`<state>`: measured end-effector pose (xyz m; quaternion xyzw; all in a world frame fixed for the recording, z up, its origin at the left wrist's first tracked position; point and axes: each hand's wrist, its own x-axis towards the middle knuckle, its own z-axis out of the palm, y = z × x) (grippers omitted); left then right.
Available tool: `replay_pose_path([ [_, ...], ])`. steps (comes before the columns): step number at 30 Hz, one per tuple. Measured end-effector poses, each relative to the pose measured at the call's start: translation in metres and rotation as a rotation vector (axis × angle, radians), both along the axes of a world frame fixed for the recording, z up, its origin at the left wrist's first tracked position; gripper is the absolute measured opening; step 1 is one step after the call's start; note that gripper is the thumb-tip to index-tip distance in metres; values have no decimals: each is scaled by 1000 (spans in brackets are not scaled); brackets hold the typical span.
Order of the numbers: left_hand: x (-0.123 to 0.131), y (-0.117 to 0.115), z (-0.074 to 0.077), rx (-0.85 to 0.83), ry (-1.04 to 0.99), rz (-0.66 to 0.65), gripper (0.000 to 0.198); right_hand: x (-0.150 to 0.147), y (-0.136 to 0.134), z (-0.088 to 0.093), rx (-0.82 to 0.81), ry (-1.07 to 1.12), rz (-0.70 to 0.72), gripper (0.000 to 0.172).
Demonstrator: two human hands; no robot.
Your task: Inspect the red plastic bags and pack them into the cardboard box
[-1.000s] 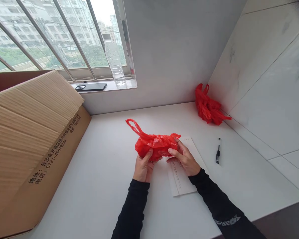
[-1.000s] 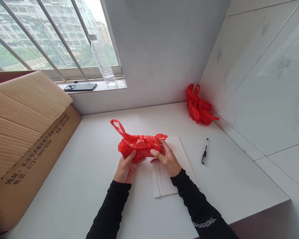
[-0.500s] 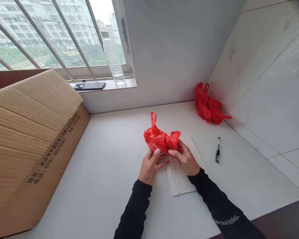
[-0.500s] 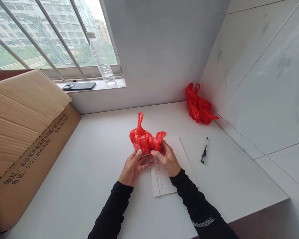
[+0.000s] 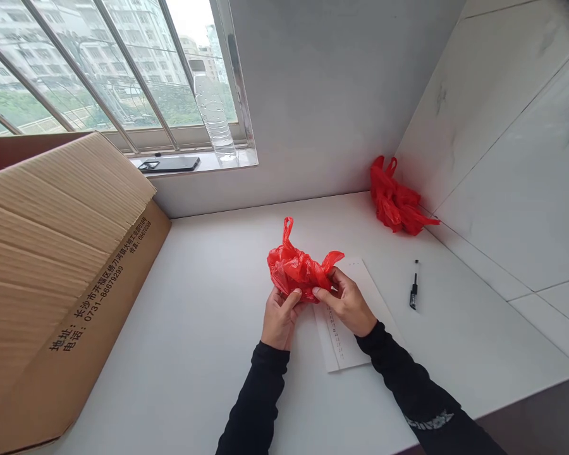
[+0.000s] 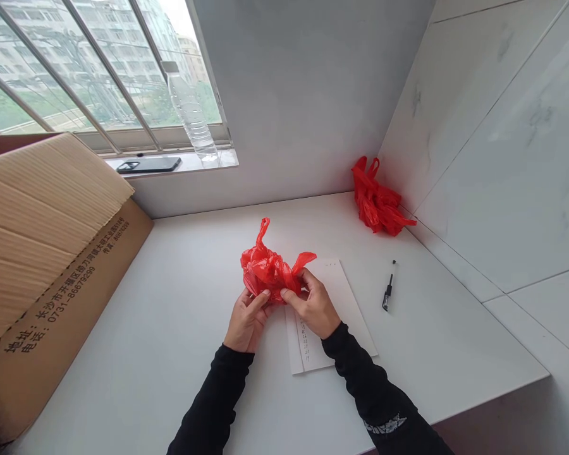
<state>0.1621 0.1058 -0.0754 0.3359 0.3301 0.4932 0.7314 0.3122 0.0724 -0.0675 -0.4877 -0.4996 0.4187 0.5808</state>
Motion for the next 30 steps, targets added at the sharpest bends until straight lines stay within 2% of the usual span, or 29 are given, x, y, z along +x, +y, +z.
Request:
replay_pose_path([
  [5, 1, -1, 3, -1, 40, -22, 46, -1, 0, 2, -9, 12, -8, 16],
  [12, 0, -3, 7, -61, 41, -81, 32, 0, 1, -4, -49, 74, -40, 23],
  [15, 0, -3, 9, -90, 6, -126, 36, 1, 2, -6, -44, 68, -83, 23],
  [18, 0, -2, 9, -108, -20, -157, 41, 1, 1, -5, -28, 61, -69, 20],
  [21, 0, -1, 5, -104, 31, -131, 39, -1, 0, -1, -15, 44, -43, 18],
  [25, 1, -2, 0, -83, 74, -72, 34, -2, -1, 3, -32, 48, -32, 24],
  [30, 4, -4, 2, -67, 53, -60, 37, 0, -1, 4, -25, 65, -60, 23],
])
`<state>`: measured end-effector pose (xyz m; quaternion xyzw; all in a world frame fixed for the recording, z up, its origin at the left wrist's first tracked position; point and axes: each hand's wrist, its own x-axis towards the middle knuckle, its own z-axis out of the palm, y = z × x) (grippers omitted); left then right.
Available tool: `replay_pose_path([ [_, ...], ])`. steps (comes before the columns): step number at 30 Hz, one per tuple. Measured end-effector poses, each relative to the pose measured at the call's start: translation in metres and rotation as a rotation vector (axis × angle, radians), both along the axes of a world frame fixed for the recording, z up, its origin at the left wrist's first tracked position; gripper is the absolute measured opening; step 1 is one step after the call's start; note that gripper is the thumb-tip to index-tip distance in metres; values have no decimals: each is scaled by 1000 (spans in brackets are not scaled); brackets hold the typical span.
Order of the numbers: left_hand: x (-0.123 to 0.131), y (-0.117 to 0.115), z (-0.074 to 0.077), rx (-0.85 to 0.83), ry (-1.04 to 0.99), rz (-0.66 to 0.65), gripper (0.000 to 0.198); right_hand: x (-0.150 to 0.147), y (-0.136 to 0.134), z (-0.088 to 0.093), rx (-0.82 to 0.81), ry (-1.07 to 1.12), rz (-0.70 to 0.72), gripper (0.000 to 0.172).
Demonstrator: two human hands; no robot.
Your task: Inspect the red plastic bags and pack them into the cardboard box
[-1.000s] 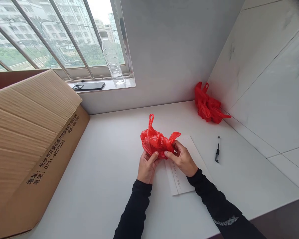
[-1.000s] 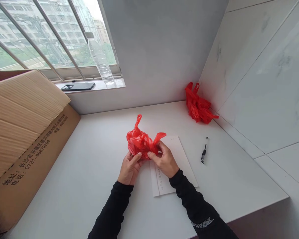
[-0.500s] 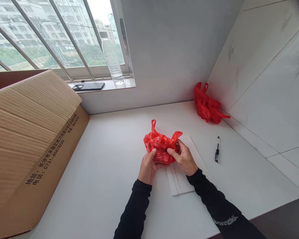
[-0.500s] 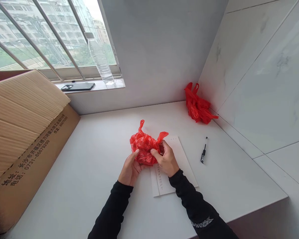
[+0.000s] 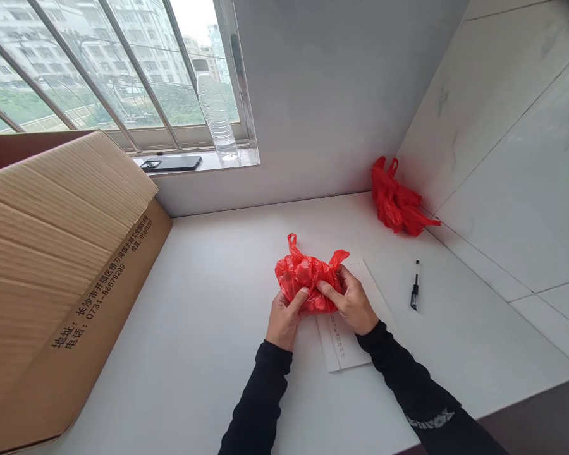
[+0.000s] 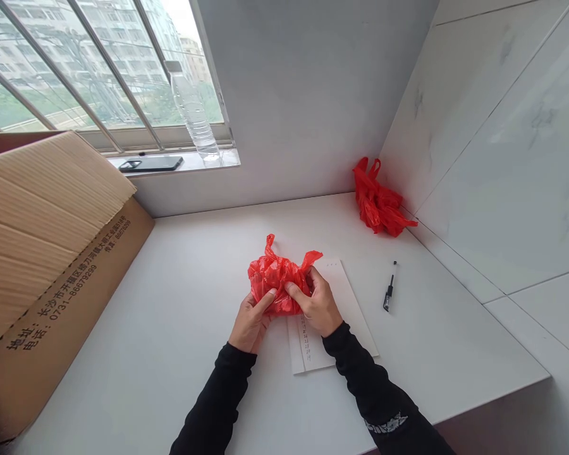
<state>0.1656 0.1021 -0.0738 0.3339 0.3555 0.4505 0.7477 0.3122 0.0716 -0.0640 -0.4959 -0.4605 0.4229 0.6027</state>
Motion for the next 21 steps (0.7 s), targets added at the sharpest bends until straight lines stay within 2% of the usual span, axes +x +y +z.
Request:
replay_pose_path([
  [5, -1, 2, 4, -33, -81, 36, 36, 0, 0, -3, 4, 43, 35, 23],
  [9, -2, 3, 4, -36, -92, 65, 43, -1, 1, -4, 6, 28, 14, 24],
  [13, -4, 2, 6, -66, -91, 3, 38, 0, 1, -4, 22, 11, -11, 22],
  [18, -8, -1, 12, -194, -175, -174, 41, 0, 0, -2, 45, 73, -13, 20],
  [21, -7, -2, 11, -183, -226, -111, 37, -1, 0, -1, 41, 120, 42, 20],
])
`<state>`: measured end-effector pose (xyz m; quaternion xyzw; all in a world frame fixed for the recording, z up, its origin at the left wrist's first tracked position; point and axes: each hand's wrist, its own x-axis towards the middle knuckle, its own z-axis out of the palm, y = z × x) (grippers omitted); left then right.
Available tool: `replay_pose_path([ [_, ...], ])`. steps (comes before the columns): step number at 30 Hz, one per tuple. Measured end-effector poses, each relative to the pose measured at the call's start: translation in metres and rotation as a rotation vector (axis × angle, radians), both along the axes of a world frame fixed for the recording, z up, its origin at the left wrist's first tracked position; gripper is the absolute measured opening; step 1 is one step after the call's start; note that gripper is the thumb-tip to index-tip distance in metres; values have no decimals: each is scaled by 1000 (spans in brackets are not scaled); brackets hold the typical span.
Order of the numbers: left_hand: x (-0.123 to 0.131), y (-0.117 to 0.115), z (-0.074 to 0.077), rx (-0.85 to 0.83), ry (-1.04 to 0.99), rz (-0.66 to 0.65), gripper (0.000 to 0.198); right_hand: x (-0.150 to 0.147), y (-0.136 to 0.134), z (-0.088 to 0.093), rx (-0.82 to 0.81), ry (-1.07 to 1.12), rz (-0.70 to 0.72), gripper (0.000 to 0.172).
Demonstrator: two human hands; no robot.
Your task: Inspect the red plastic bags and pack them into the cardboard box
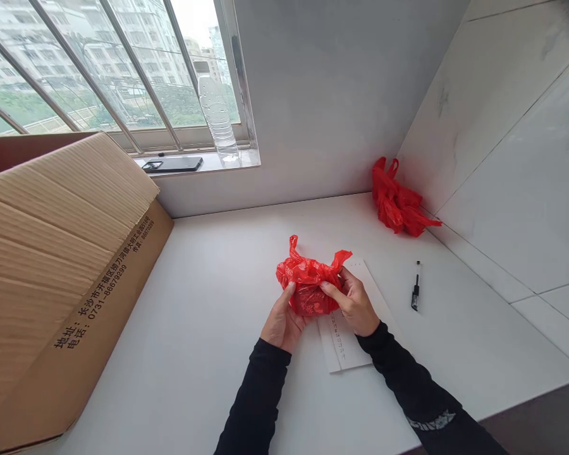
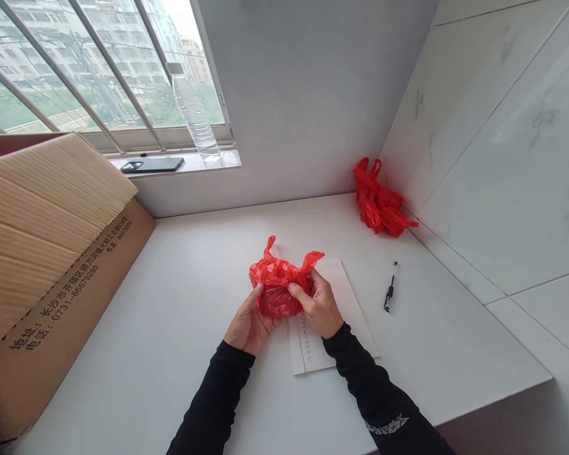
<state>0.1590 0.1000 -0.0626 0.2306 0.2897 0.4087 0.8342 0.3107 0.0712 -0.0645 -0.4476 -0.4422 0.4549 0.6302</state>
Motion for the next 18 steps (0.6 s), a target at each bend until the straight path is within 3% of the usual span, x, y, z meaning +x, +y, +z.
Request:
replay_pose_path([
  [9, 6, 3, -8, 71, 62, 151, 32, 0, 0, -1, 13, -81, -45, 19],
  [18, 4, 5, -11, 79, 91, 220, 32, 1, 1, -4, -6, -45, 19, 19],
])
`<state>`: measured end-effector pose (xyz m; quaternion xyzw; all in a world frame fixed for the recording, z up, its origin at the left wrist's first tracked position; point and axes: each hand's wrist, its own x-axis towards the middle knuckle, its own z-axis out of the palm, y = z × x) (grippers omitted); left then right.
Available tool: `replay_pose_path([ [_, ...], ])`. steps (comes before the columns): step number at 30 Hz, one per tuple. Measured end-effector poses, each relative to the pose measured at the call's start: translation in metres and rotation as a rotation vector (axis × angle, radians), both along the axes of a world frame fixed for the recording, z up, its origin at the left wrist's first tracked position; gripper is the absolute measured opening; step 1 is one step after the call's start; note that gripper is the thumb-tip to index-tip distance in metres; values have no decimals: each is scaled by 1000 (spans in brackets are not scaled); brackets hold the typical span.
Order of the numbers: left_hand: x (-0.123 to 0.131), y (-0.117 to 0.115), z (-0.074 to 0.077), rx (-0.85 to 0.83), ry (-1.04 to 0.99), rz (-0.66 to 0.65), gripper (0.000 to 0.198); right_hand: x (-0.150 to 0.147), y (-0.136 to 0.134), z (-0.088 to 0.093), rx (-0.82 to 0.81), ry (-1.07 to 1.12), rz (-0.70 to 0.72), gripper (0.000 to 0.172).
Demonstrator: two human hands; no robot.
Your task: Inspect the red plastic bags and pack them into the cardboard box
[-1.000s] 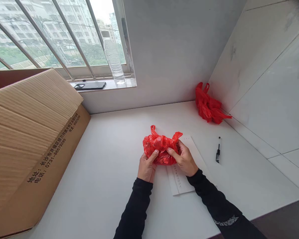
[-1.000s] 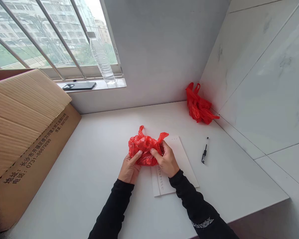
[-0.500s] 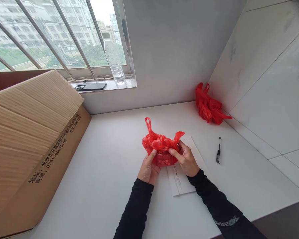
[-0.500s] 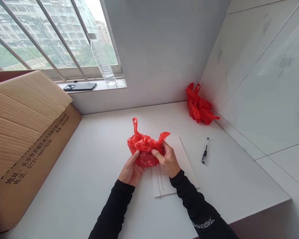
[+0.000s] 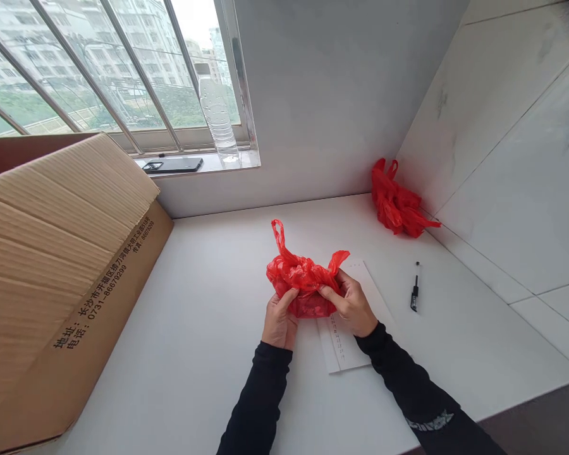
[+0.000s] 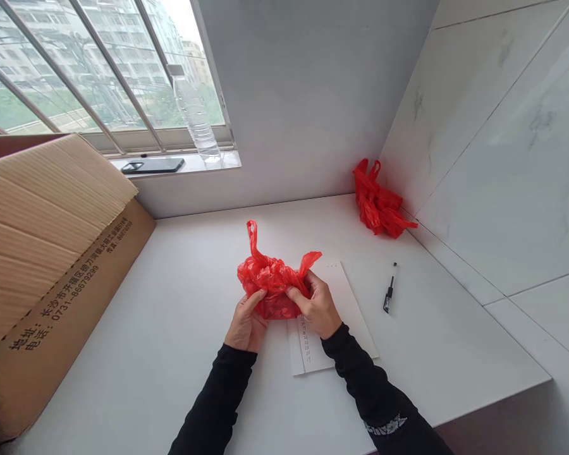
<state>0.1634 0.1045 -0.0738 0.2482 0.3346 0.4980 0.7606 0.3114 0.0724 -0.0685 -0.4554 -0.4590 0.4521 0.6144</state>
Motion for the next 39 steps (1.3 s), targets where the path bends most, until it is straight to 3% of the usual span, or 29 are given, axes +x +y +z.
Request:
replay_pose_path([
  [6, 0, 2, 3, -8, 7, 11, 33, -2, 1, -1, 7, 4, -14, 20],
  [12, 4, -3, 2, 139, 42, -114, 45, 2, 3, -3, -20, -84, -106, 24],
  [15, 4, -2, -2, 134, 59, -53, 46, 3, 3, -2, -16, -85, -46, 24],
  [21, 0, 3, -3, 73, 90, 48, 45, 2, 1, -3, -93, -47, 82, 42],
  [25, -1, 3, 3, 71, 40, 11, 38, 2, 0, 0, -92, -41, 102, 31],
  [28, -4, 4, 8, -37, -118, -3, 32, 2, -1, 4, -27, -49, 137, 19],
  [31, -8, 6, 8, -147, -192, 9, 31, 1, -4, 6, 9, -84, 163, 12],
  [33, -9, 6, 5, -129, -169, 11, 29, -1, -5, 6, 29, -146, 142, 10],
  [39, -7, 4, 5, -1, -56, 4, 40, -4, -4, 7, 12, -184, 65, 31],
])
